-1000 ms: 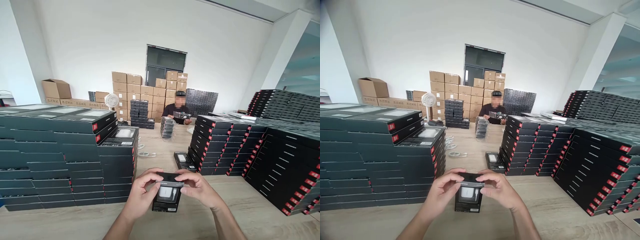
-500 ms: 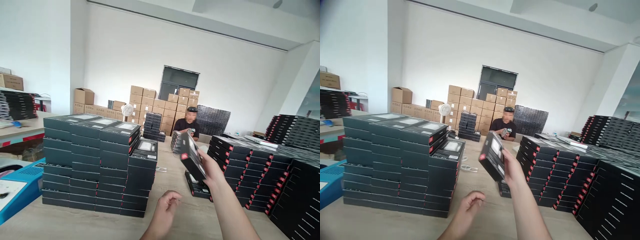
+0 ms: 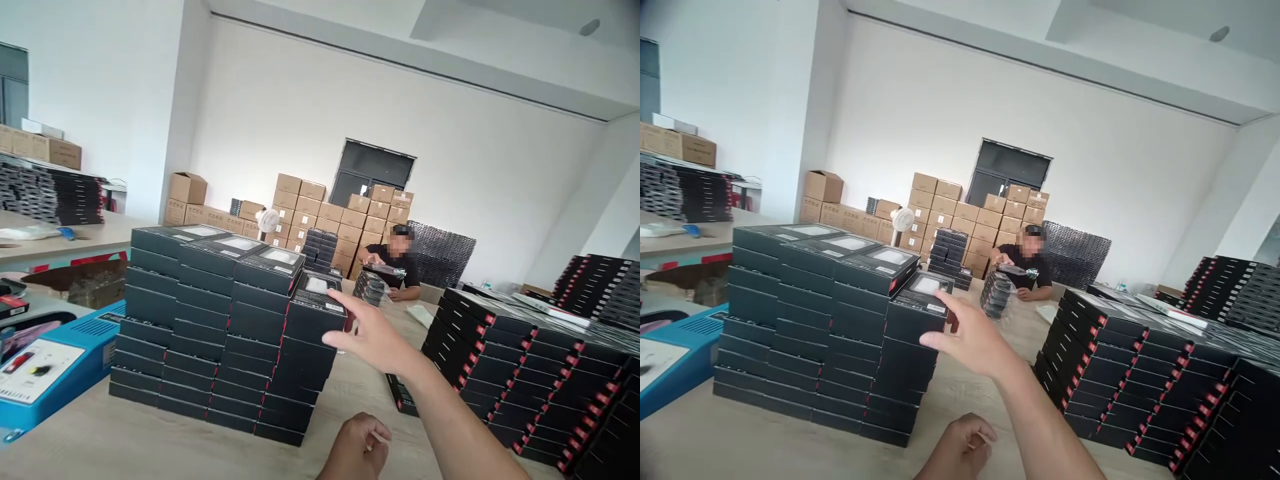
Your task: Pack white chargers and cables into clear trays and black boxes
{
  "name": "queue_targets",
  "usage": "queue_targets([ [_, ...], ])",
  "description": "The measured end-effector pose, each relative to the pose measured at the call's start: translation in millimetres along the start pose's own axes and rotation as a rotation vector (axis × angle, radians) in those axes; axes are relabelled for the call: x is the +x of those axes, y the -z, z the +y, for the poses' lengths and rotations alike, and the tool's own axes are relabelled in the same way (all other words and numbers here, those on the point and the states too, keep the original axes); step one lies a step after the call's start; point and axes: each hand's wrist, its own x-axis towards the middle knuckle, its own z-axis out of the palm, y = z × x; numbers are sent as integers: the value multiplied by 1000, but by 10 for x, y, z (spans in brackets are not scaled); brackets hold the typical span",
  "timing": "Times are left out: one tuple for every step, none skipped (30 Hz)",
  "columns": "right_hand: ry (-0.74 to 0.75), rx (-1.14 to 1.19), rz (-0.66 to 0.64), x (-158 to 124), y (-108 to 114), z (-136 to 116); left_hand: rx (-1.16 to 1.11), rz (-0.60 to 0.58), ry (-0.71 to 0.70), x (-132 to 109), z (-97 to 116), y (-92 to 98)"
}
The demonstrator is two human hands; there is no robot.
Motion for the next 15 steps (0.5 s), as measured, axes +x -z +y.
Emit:
queue_targets([
  [24,-8,14,-11,-34,-35,18,-24,10,-9,13,-6],
  [28,1,30,-16,-67,-59,33,-50,20,-17,19,-7],
  [14,21,38,-18,-91,-68,46,-65,30,-24,22,-3],
  [-11,55,36,-20,-103,-58,58,-68,37,-32,25,5],
  [-38,112,28,-22,-100,-22,70,-60,39,-40,29,14],
  [-66,196,16,-25,-79,42,79,-48,37,-49,36,24],
  [-94,299,16,-28,-45,139,91,-38,38,-58,45,34],
  [-128,395,34,-33,-1,269,99,-40,42,-64,55,44],
  [-177,454,69,-41,49,428,112,-55,44,-69,67,54],
  [-243,447,143,-57,96,612,141,-76,41,-71,81,64],
  [-331,353,213,-86,137,811,186,-90,34,-71,98,75],
  [-432,183,256,-132,165,1015,246,-96,33,-69,117,86],
  [-497,85,277,-197,176,1214,314,-95,39,-67,139,97],
  [-540,12,287,-286,168,1396,378,-92,51,-63,163,108],
  [-573,-63,298,-397,137,1557,430,-89,68,-60,189,119],
])
